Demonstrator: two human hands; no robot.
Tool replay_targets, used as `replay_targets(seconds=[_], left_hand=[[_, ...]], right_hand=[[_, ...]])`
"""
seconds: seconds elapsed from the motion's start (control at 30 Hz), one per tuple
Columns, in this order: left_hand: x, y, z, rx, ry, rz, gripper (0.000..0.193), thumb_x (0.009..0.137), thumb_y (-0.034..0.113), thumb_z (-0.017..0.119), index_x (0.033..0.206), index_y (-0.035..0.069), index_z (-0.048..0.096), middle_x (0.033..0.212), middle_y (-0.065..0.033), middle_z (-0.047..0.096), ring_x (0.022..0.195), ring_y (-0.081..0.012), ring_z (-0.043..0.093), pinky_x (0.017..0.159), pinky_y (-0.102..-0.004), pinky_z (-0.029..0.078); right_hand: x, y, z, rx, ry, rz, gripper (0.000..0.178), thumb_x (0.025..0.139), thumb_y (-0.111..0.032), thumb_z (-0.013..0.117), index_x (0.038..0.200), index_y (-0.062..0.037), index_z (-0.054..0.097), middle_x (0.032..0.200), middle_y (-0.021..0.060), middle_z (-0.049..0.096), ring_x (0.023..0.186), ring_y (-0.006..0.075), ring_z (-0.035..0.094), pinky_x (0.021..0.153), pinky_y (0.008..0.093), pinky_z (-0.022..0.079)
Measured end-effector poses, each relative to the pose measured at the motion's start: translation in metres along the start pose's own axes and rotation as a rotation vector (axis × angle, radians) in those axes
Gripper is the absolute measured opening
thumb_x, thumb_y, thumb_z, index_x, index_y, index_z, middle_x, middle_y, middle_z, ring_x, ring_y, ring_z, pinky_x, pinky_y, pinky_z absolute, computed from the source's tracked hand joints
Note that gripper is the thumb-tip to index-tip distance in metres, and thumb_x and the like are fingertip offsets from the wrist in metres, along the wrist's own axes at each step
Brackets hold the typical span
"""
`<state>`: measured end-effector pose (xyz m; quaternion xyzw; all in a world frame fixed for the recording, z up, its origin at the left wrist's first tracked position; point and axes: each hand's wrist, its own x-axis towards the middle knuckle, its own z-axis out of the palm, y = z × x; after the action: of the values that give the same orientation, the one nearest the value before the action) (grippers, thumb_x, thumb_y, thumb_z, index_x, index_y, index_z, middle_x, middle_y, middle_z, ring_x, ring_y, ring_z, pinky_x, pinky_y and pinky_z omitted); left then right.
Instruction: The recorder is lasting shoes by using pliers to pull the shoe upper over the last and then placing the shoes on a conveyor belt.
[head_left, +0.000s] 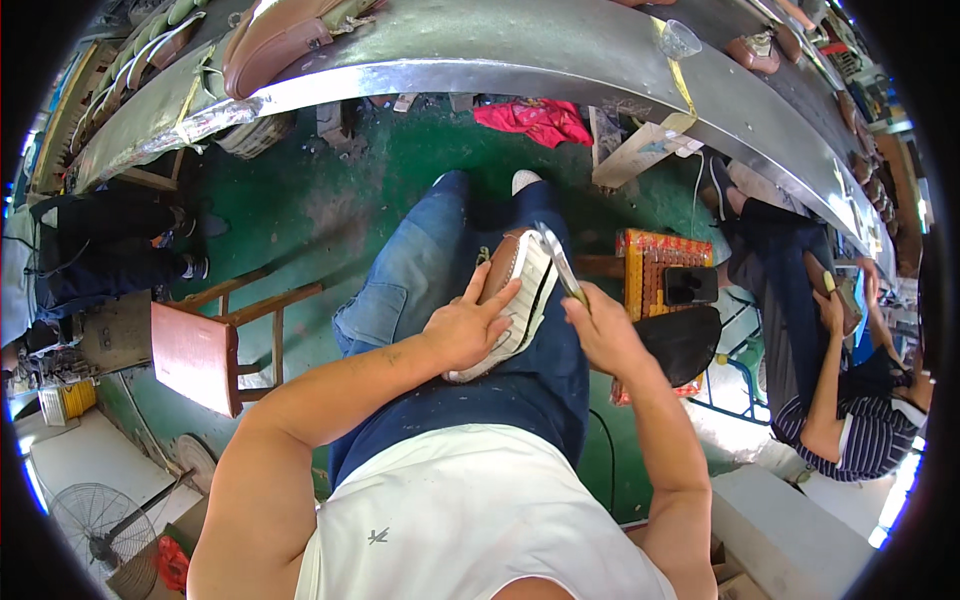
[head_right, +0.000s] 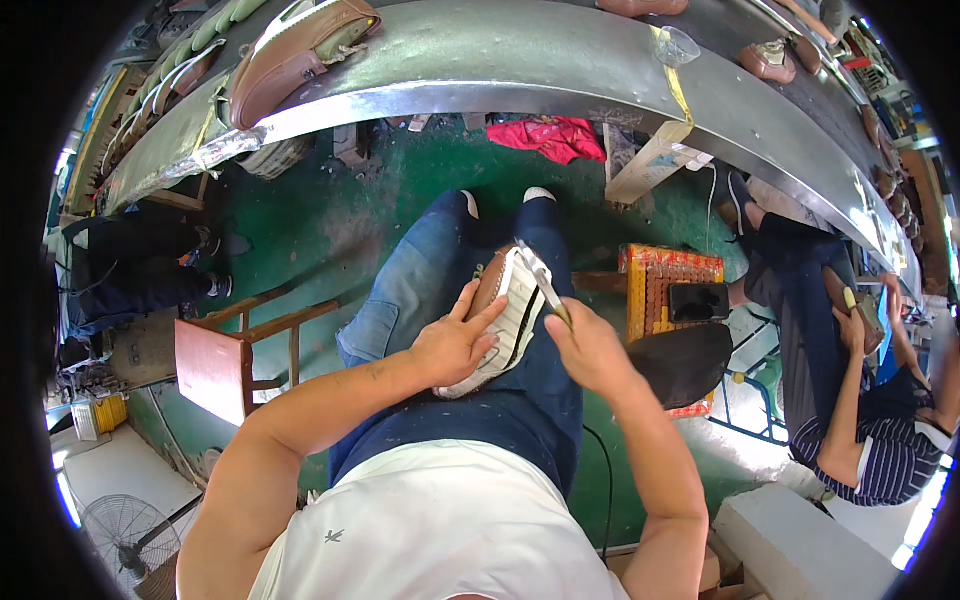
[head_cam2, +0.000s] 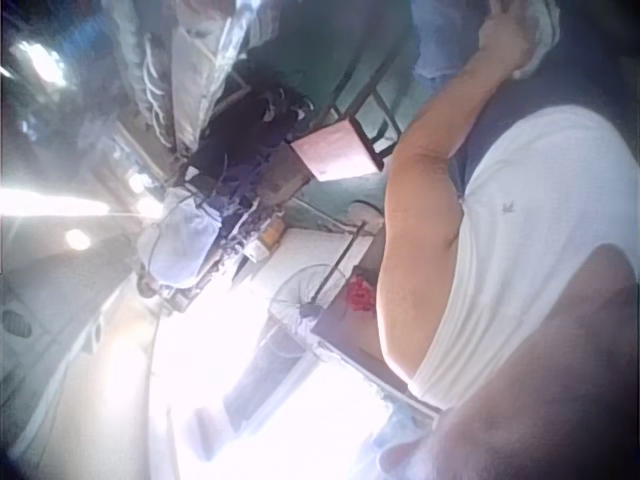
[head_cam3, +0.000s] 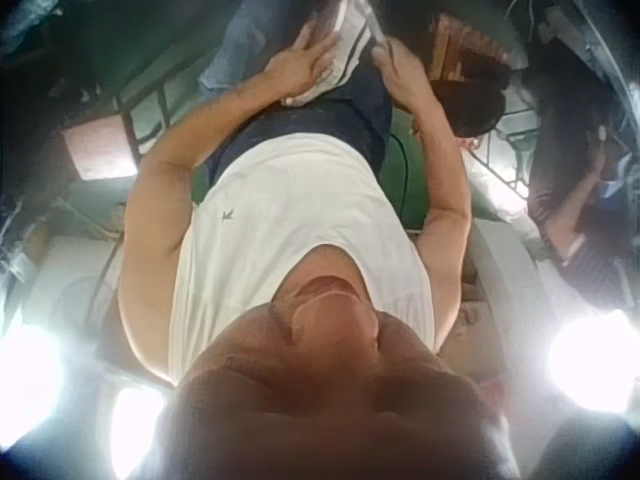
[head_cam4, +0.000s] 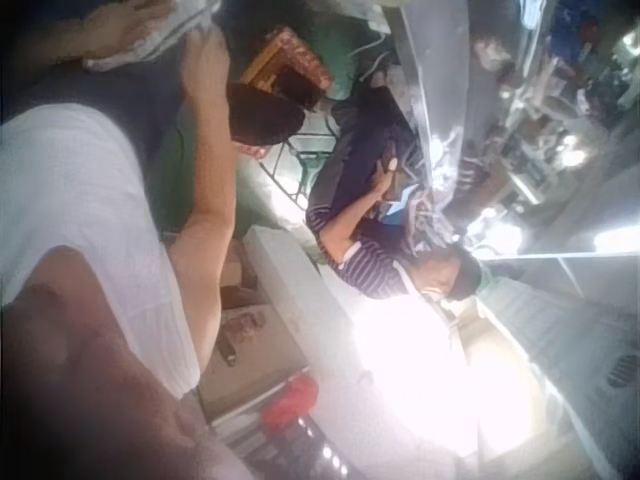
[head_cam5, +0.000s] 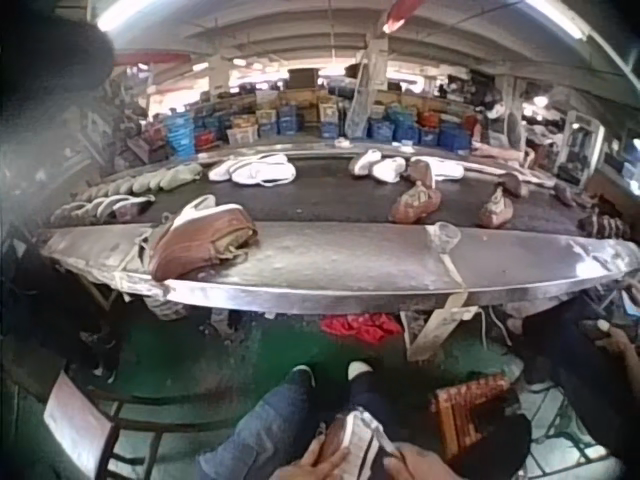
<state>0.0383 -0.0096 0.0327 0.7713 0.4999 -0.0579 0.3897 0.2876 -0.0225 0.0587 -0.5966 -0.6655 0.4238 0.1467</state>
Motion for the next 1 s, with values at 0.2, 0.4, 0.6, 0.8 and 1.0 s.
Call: replay_targets(seconds=[0.2,0.4,0.6,0.8,1.0], left_hand=[[-0.002,-0.020,0.019,-0.050,0.053,0.018,0.069,0.102,0.042,0.051,0.162,0.022,0.025,0.164,-0.0310,0.015,0.125,-0.0486,0.057,0.105,-0.0455,0.048],[-0.022,-0.032,0.038,-0.564,0.186,-0.210,0.083,0.097,0.044,0.060,0.156,-0.004,0.028,0.145,-0.0314,0.051,0.134,-0.0427,0.052,0.112,-0.0407,0.041],[-0.036,-0.036,0.015,-0.581,-0.043,0.003,0.106,0.083,0.030,0.077,0.162,0.002,0.011,0.144,-0.0338,0.051,0.131,-0.0393,0.056,0.111,-0.0384,0.043],[-0.053,-0.011,-0.060,-0.200,0.089,0.082,0.093,0.078,0.013,0.075,0.157,0.007,0.025,0.126,-0.0308,0.063,0.118,-0.0456,0.062,0.101,-0.0436,0.050],[-0.036,0.018,-0.130,-0.640,0.433,0.534,0.081,0.075,0.007,0.086,0.142,0.006,0.039,0.110,-0.0171,0.073,0.098,-0.0289,0.073,0.083,-0.0370,0.057]], right_hand=[[0.026,0.010,0.019,-0.253,-0.103,-0.007,0.040,0.105,-0.035,0.049,0.098,0.0033,0.058,0.088,0.0290,0.067,0.090,0.0470,0.065,0.080,0.0547,0.050],[-0.005,-0.008,0.013,0.080,-0.185,0.080,0.039,0.105,-0.034,0.049,0.099,0.0025,0.058,0.089,0.0280,0.067,0.091,0.0478,0.064,0.082,0.0552,0.050],[-0.037,0.004,0.028,-0.064,-0.219,0.032,0.039,0.105,-0.034,0.050,0.100,0.0025,0.059,0.089,0.0255,0.068,0.086,0.0434,0.066,0.079,0.0485,0.052],[-0.069,0.042,0.050,0.463,0.075,0.185,0.039,0.108,-0.033,0.045,0.108,0.0027,0.061,0.084,0.0106,0.067,0.076,0.0183,0.067,0.073,0.0325,0.053],[-0.075,0.045,0.052,0.569,0.136,0.237,0.034,0.104,-0.027,0.054,0.115,0.0044,0.059,0.091,0.0084,0.068,0.078,0.0159,0.067,0.074,0.0315,0.053]])
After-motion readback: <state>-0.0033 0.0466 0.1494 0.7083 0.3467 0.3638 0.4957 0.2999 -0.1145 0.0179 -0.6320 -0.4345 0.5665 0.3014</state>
